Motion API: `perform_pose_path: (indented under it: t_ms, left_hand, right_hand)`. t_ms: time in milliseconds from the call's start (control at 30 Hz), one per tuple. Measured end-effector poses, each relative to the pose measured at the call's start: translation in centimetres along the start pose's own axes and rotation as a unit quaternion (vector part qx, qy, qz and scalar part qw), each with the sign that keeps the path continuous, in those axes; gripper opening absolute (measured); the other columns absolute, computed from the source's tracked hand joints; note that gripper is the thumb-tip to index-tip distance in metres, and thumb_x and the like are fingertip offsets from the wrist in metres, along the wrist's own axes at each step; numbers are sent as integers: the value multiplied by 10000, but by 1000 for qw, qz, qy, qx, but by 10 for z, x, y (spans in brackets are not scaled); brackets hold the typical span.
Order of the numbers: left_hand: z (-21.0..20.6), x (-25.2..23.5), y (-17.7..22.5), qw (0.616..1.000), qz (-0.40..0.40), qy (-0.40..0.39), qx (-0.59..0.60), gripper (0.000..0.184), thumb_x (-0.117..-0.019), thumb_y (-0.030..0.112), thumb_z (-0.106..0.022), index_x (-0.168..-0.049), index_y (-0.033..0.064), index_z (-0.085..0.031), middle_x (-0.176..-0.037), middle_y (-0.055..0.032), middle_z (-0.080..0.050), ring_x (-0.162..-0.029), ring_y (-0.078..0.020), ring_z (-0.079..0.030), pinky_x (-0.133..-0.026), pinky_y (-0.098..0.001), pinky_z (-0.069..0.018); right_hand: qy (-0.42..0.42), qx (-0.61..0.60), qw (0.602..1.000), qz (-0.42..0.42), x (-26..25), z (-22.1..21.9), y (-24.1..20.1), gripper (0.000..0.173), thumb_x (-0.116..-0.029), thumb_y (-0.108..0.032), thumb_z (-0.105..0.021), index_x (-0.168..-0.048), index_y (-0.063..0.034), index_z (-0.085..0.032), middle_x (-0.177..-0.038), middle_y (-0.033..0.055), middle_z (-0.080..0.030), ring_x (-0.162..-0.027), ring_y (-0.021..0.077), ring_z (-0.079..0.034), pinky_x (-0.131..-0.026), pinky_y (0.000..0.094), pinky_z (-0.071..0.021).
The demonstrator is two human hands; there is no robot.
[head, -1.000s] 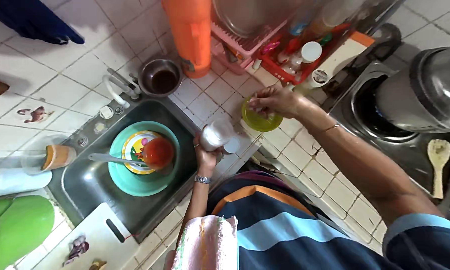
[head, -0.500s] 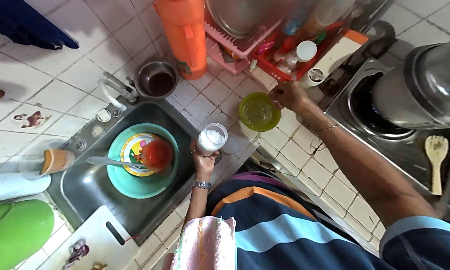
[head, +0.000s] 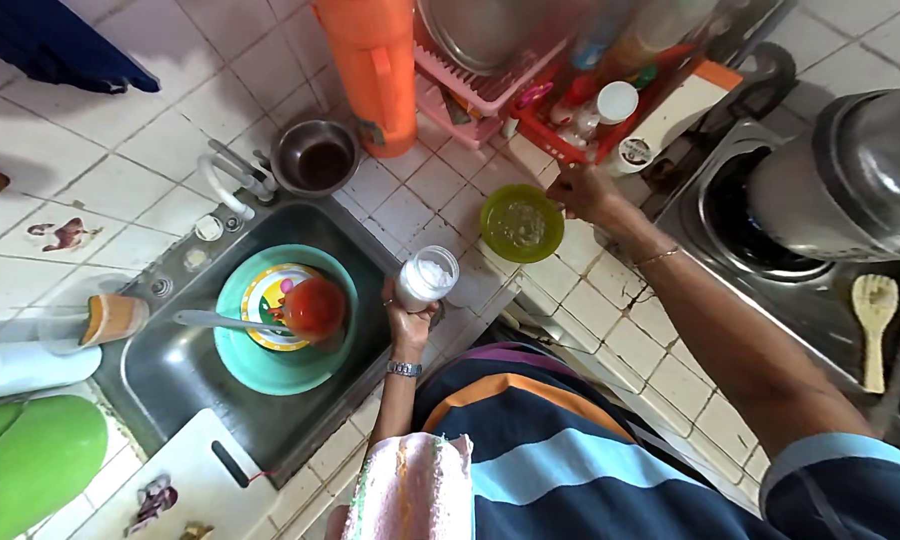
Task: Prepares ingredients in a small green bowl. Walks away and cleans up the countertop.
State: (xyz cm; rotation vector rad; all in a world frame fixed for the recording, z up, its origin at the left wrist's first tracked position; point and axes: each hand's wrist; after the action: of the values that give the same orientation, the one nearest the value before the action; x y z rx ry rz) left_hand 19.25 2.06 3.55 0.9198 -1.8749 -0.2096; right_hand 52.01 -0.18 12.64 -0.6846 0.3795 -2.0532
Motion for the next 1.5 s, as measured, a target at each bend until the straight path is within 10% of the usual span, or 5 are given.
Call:
perform_pose_path:
  t_ms: [333, 900, 1067, 1233, 1500]
  left_hand:
    - [-3, -1, -1, 1000, 0, -1, -23, 558, -1084, 546, -206, -1268, 138, -539, -963, -110, -653, -674, -189, -640, -530, -306, -542]
    - [34, -12, 6, 985, 22, -117, 122, 780, -1023, 639, -48, -1241, 81, -547, -992, -170, -707, -679, -216, -680, -546, -302, -563]
    - [53, -5, 8, 970, 67, -167, 165, 766, -1010, 653, -83, -1467, 169, -462, -1155, -206, -692, -735, -251, -708, -521, -291, -564]
    - [41, -1, 12, 992, 54, -76, 83, 753, -1034, 634, -69, -1197, 57, -524, -921, -179, -692, -642, -226, -671, -499, -294, -543]
    - [38, 10, 23, 997, 63, 10, 38, 638, -1067, 579, -179, -1184, 60, -530, -883, -177, -671, -631, -237, -655, -498, -311, -534]
  right_hand:
    - [-69, -299, 951, 38, 37, -2, -41, 190, -1049, -148, -578, -953, -17, -676, -690, -23, -646, -524, 29, -574, -508, 211, -522]
    - [-15, 104, 992, 75, 35, -61, 5, 369, -927, -20, -682, -1293, -62, -678, -1201, 273, -674, -1100, 542, -623, -809, 746, -481]
    - [-34, 82, 976, 198, 65, -100, -35, 155, -949, -156, -712, -1045, -36, -728, -1073, 199, -690, -936, 406, -692, -761, 620, -562]
    - [-231, 196, 940, 154, 65, -171, -52, 757, -936, -149, -741, -1597, -233, -379, -1579, 313, -323, -1312, 544, -469, -953, 672, -454]
    - [-235, 206, 939, 146, 59, -187, -38, 702, -931, -163, -732, -1556, -102, -417, -1435, 310, -480, -1267, 520, -515, -962, 665, -453]
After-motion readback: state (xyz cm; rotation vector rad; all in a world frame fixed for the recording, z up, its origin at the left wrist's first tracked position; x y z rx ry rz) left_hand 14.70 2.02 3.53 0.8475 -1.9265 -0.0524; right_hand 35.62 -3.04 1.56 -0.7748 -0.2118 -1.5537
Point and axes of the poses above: each hand's wrist, its own x-axis away from the middle knuckle, its own z-axis out of the back of the hand, y = z × x
